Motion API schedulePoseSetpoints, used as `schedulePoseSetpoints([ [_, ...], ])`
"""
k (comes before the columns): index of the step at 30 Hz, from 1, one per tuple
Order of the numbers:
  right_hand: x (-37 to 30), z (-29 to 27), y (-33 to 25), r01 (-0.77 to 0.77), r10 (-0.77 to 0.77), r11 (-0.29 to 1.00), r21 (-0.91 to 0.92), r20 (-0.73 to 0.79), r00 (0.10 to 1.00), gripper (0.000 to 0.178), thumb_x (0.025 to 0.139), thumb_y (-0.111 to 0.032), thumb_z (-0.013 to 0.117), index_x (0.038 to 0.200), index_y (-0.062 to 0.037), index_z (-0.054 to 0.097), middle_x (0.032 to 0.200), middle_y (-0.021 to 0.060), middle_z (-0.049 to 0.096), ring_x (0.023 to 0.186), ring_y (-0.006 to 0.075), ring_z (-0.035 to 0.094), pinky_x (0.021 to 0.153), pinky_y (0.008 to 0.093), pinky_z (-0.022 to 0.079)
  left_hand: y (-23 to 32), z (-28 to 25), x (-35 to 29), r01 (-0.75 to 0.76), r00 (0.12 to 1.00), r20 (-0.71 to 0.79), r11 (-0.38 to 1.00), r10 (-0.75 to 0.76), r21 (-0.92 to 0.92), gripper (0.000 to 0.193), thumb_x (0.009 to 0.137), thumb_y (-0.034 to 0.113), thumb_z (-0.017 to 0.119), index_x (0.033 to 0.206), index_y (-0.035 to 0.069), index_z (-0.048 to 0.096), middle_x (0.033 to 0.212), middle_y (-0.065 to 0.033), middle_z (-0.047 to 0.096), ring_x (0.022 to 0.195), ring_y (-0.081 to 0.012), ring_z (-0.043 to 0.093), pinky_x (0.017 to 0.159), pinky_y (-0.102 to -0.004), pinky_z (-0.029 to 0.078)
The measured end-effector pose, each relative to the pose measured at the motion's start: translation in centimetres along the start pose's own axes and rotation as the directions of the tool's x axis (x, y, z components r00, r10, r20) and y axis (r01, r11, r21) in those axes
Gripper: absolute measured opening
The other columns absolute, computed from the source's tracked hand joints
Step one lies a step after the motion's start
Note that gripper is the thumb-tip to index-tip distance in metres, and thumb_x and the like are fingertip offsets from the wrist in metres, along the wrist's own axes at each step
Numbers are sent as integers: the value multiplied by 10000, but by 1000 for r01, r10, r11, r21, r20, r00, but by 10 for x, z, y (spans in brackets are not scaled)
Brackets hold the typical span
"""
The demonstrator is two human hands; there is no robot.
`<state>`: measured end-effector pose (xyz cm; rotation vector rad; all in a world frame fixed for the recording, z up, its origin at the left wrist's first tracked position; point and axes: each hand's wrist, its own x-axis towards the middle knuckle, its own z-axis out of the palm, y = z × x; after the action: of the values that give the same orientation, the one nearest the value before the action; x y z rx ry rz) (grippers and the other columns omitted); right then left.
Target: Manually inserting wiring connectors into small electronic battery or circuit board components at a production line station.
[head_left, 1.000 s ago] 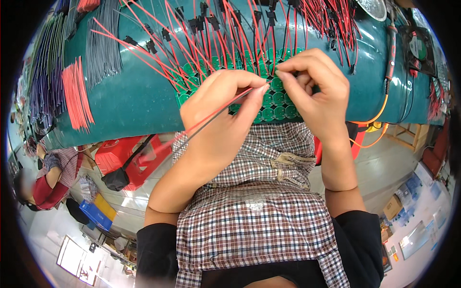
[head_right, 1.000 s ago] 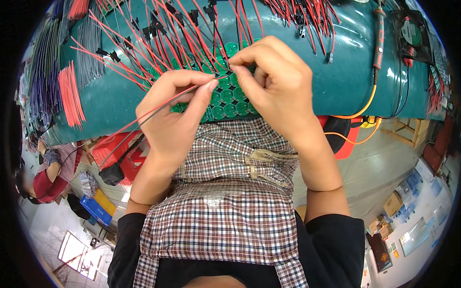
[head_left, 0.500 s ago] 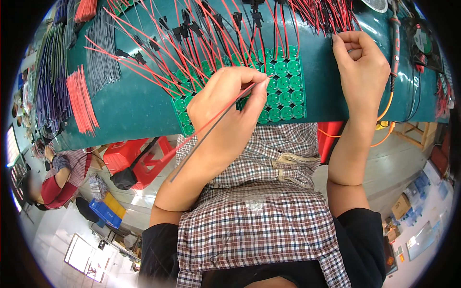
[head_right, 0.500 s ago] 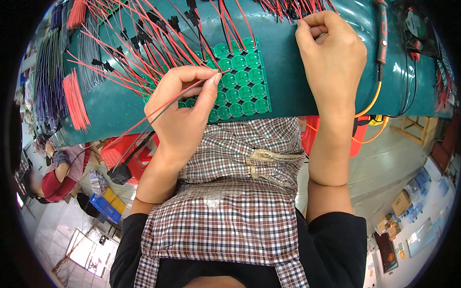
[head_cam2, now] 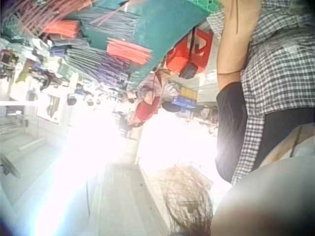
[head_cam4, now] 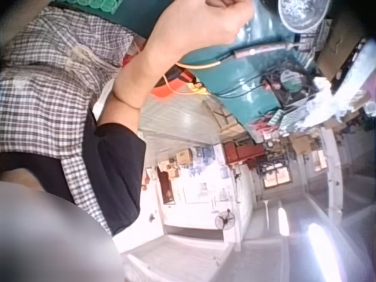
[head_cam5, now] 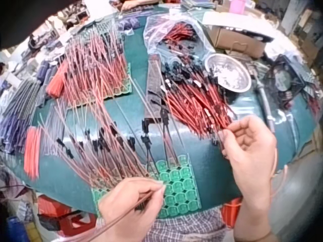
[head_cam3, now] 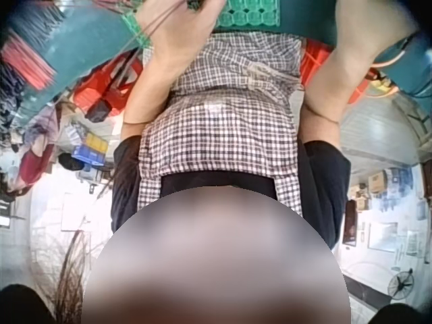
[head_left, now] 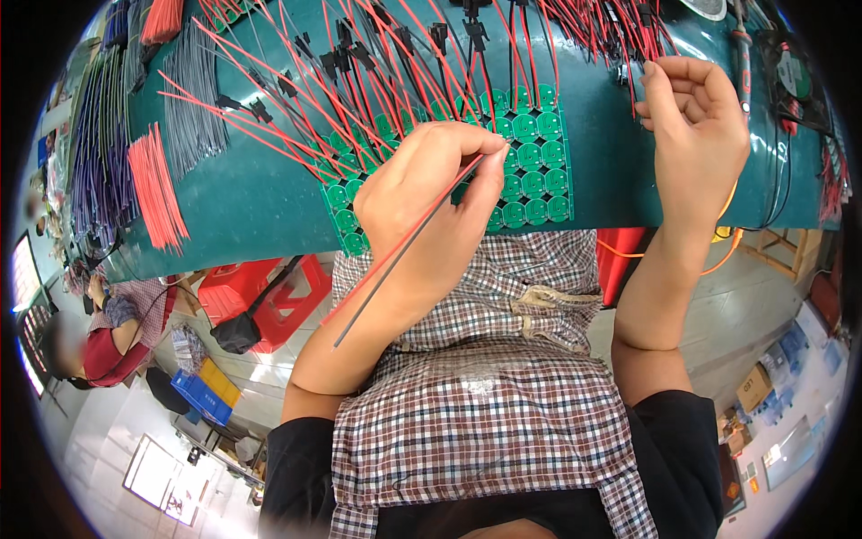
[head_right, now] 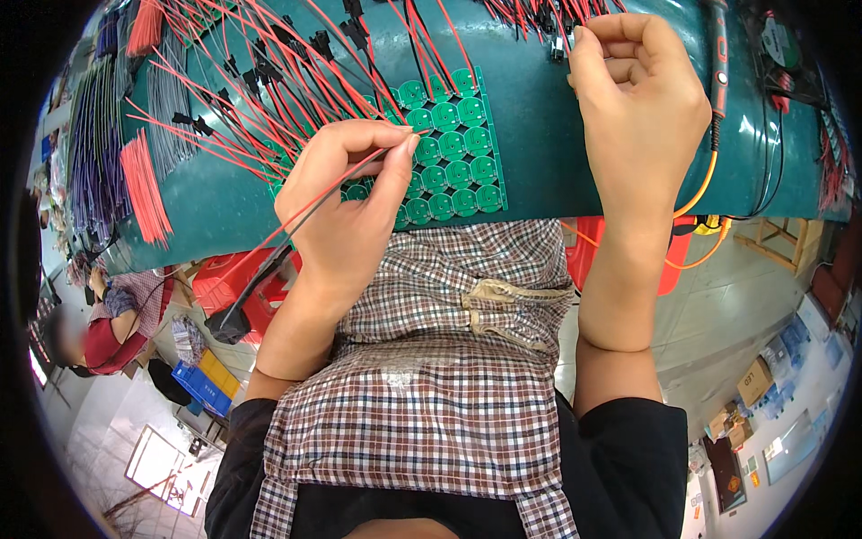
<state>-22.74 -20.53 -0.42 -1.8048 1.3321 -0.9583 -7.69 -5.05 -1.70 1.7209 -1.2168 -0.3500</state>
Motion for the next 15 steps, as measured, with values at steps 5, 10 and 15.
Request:
schedulePoseSetpoints([
  [5,-2,-3,-4,-10,7,994,106,31,999,163,907,-28,679,1037,69,660,861,80,706,694,104,668,620,202,520,1,1,0,-7,1000,5,999,6,50,103,817,-34,742,889,-12,672,849,-84,692,713,-116,679,629,-233,580],
  [10,-8,-8,-5,17,-26,960,280,30,999,116,892,-39,690,982,33,682,861,67,721,665,98,671,586,188,491,10,0,5,65,997,38,994,-69,93,85,823,23,761,868,-15,700,809,-73,703,681,-102,678,611,-236,574],
  [15,-18,-12,1,-167,120,948,272,179,976,144,881,-34,715,1005,36,693,884,58,722,679,93,674,566,185,481,19,-3,16,142,983,93,975,-159,169,118,812,86,788,816,-8,718,709,-65,702,613,-110,681,577,-228,555],
])
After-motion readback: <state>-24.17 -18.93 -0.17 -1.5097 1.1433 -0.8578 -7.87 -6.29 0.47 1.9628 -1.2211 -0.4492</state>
